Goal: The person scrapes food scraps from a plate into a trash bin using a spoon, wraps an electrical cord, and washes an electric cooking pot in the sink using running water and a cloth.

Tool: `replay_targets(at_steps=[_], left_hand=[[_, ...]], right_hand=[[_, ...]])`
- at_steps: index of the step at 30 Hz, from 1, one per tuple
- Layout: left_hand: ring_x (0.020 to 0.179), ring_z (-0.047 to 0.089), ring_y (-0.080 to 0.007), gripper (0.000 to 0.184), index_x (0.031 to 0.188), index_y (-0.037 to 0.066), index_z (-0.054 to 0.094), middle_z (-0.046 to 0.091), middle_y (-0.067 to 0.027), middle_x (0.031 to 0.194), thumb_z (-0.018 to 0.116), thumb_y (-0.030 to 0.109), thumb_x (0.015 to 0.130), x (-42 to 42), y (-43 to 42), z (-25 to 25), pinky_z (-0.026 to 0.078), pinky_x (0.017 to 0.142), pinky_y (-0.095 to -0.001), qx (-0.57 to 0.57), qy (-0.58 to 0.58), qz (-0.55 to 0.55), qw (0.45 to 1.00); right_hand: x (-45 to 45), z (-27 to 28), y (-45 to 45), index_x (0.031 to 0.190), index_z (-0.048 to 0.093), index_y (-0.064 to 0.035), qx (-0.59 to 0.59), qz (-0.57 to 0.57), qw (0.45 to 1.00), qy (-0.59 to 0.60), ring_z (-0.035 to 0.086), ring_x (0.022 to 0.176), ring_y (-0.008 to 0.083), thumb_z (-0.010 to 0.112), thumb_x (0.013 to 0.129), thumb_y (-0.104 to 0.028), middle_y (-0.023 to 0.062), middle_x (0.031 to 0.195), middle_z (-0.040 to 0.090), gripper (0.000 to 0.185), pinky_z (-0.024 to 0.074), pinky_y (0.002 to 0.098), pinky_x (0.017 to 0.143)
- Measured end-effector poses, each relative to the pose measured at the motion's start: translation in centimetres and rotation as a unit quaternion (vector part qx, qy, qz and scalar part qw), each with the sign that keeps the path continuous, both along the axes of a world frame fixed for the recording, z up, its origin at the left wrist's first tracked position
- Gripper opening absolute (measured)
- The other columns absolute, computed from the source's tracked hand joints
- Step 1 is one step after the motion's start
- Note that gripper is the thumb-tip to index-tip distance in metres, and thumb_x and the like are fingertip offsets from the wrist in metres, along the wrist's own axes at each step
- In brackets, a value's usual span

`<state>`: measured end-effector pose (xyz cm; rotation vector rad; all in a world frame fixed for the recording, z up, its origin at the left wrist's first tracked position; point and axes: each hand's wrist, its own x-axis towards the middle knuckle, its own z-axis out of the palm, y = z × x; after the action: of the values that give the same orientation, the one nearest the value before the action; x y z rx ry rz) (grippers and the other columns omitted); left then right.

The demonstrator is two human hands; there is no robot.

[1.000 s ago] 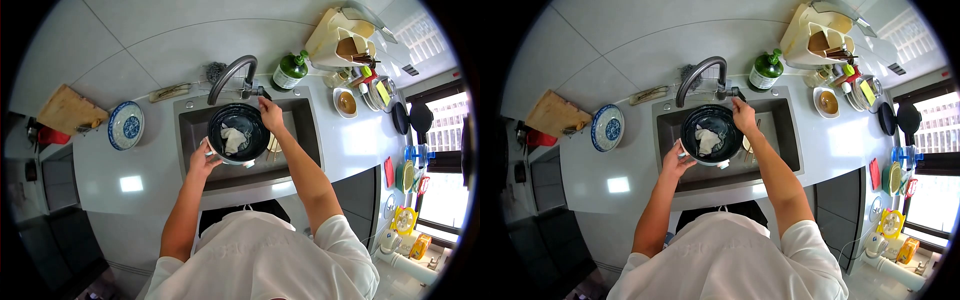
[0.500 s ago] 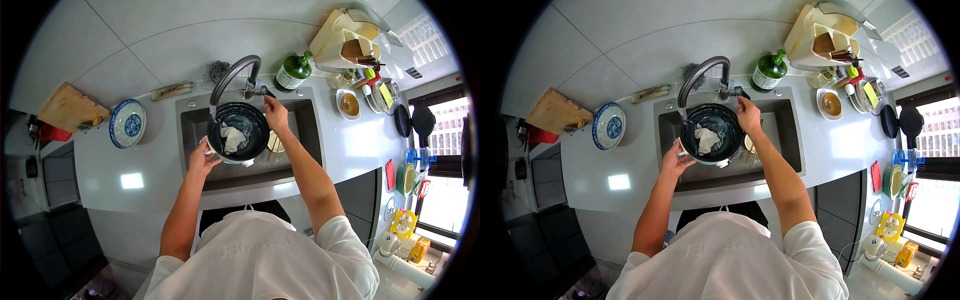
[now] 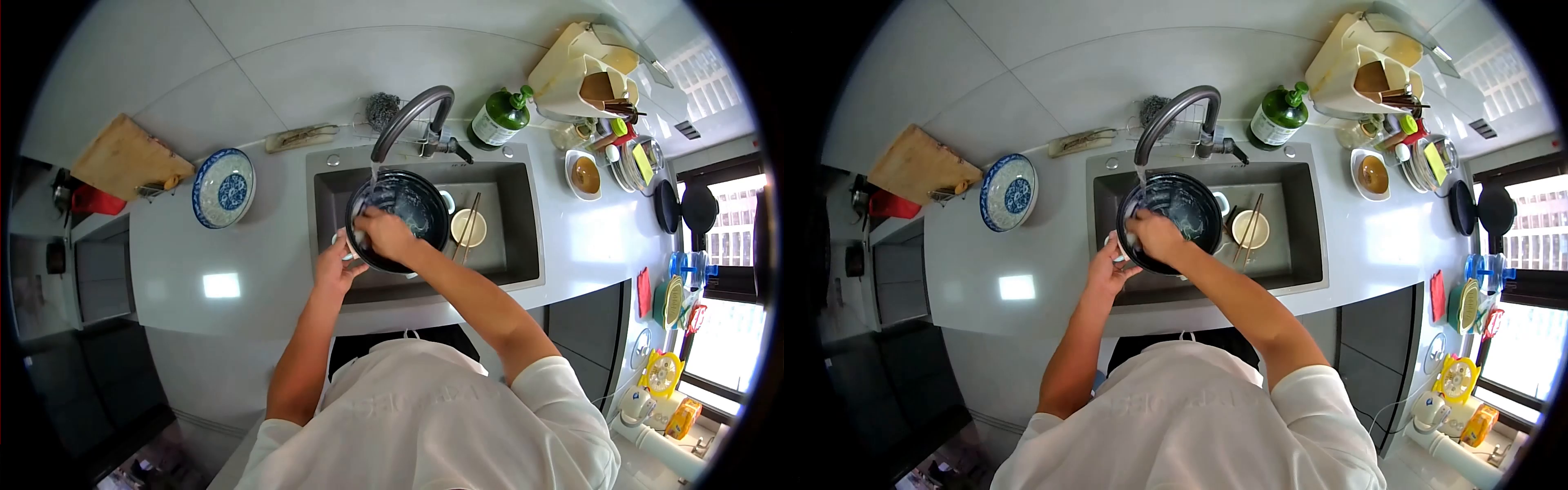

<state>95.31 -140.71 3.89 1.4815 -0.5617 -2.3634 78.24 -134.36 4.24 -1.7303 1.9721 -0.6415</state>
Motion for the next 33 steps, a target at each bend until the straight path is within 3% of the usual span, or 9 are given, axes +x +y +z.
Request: replay_targets(at_steps=[5,9,12,19,22,28,30,32,33], left_hand=[[0.112,0.057,-0.0285,0.041,0.117,0.011,0.065,0.069,-0.0058,0.107,0.062,0.048,0.099,1.1,0.0,0.1,0.036,0.104,-0.0700,-0.008,0.005,0.019,1.000],[0.111,0.058,-0.0267,0.040,0.116,0.012,0.065,0.069,-0.0058,0.106,0.062,0.048,0.099,1.2,-0.4,0.3,0.036,0.104,-0.0707,-0.017,0.005,0.057,0.998],[0.113,0.058,-0.0267,0.040,0.116,0.012,0.064,0.069,-0.0053,0.106,0.060,0.049,0.100,1.2,0.0,0.1,0.036,0.104,-0.0710,-0.014,-0.002,0.051,0.999],[0.121,0.051,-0.0338,0.044,0.126,0.013,0.061,0.062,-0.0084,0.124,0.057,0.049,0.102,2.0,1.2,0.4,0.037,0.104,-0.0700,0.005,-0.002,0.034,0.999],[0.120,0.052,-0.0332,0.043,0.125,0.013,0.061,0.062,-0.0085,0.124,0.058,0.048,0.101,1.9,0.8,0.5,0.038,0.104,-0.0698,-0.010,-0.007,0.042,0.999],[0.121,0.051,-0.0316,0.046,0.125,0.010,0.060,0.063,-0.0082,0.122,0.061,0.048,0.099,1.7,0.8,1.2,0.037,0.104,-0.0699,-0.010,-0.015,0.048,0.999],[0.123,0.053,-0.0305,0.053,0.128,0.006,0.058,0.063,-0.0104,0.126,0.062,0.050,0.099,1.7,1.2,2.2,0.038,0.104,-0.0682,-0.010,-0.019,0.044,0.999],[0.123,0.053,-0.0306,0.052,0.127,0.006,0.058,0.063,-0.0104,0.125,0.063,0.050,0.098,1.9,1.2,2.6,0.038,0.104,-0.0684,-0.016,-0.013,0.038,0.999],[0.123,0.054,-0.0307,0.052,0.127,0.006,0.058,0.063,-0.0105,0.125,0.063,0.049,0.098,2.0,1.2,2.7,0.038,0.104,-0.0685,-0.019,-0.009,0.035,0.999]], right_hand=[[-4.0,-1.9,-0.7,0.113,0.070,-0.0157,-0.014,-0.045,0.991,0.123,0.069,0.093,0.0398,0.068,0.082,-0.013,0.0172,0.112,0.064,0.031,0.0577,0.0475,0.081],[-2.8,1.3,2.3,0.107,0.074,-0.0147,0.182,-0.002,0.981,0.060,0.067,0.104,0.0396,0.072,0.079,-0.014,0.0179,0.109,0.065,0.028,0.0554,0.0460,0.089],[0.2,0.0,2.2,0.102,0.072,-0.0112,0.049,0.062,0.994,-0.074,0.066,0.104,0.0392,0.073,0.076,-0.010,0.0184,0.109,0.064,0.026,0.0535,0.0476,0.091],[-1.6,-1.1,-0.6,0.111,0.070,-0.0119,-0.009,-0.050,0.993,0.107,0.069,0.095,0.0415,0.064,0.085,-0.015,0.0196,0.122,0.059,0.027,0.0578,0.0472,0.083],[-1.5,-0.3,1.8,0.112,0.070,-0.0120,0.144,-0.046,0.980,0.133,0.069,0.096,0.0404,0.066,0.085,-0.017,0.0206,0.123,0.060,0.028,0.0578,0.0472,0.083],[0.5,1.4,0.4,0.119,0.065,-0.0034,0.173,0.011,0.969,-0.173,0.070,0.097,0.0302,0.072,0.085,-0.021,0.0213,0.113,0.066,0.039,0.0586,0.0416,0.080],[1.6,1.7,-1.4,0.119,0.064,-0.0033,0.184,-0.085,0.889,-0.411,0.068,0.098,0.0234,0.070,0.089,-0.018,0.0150,0.109,0.066,0.034,0.0588,0.0362,0.079],[2.4,-0.8,-2.5,0.121,0.063,-0.0048,0.101,-0.215,0.712,-0.661,0.065,0.096,0.0157,0.069,0.093,-0.015,0.0066,0.105,0.066,0.030,0.0585,0.0298,0.079],[2.6,-0.2,-2.5,0.120,0.063,-0.0053,0.101,-0.218,0.716,-0.656,0.065,0.095,0.0143,0.069,0.095,-0.015,0.0049,0.105,0.066,0.027,0.0583,0.0283,0.079]])
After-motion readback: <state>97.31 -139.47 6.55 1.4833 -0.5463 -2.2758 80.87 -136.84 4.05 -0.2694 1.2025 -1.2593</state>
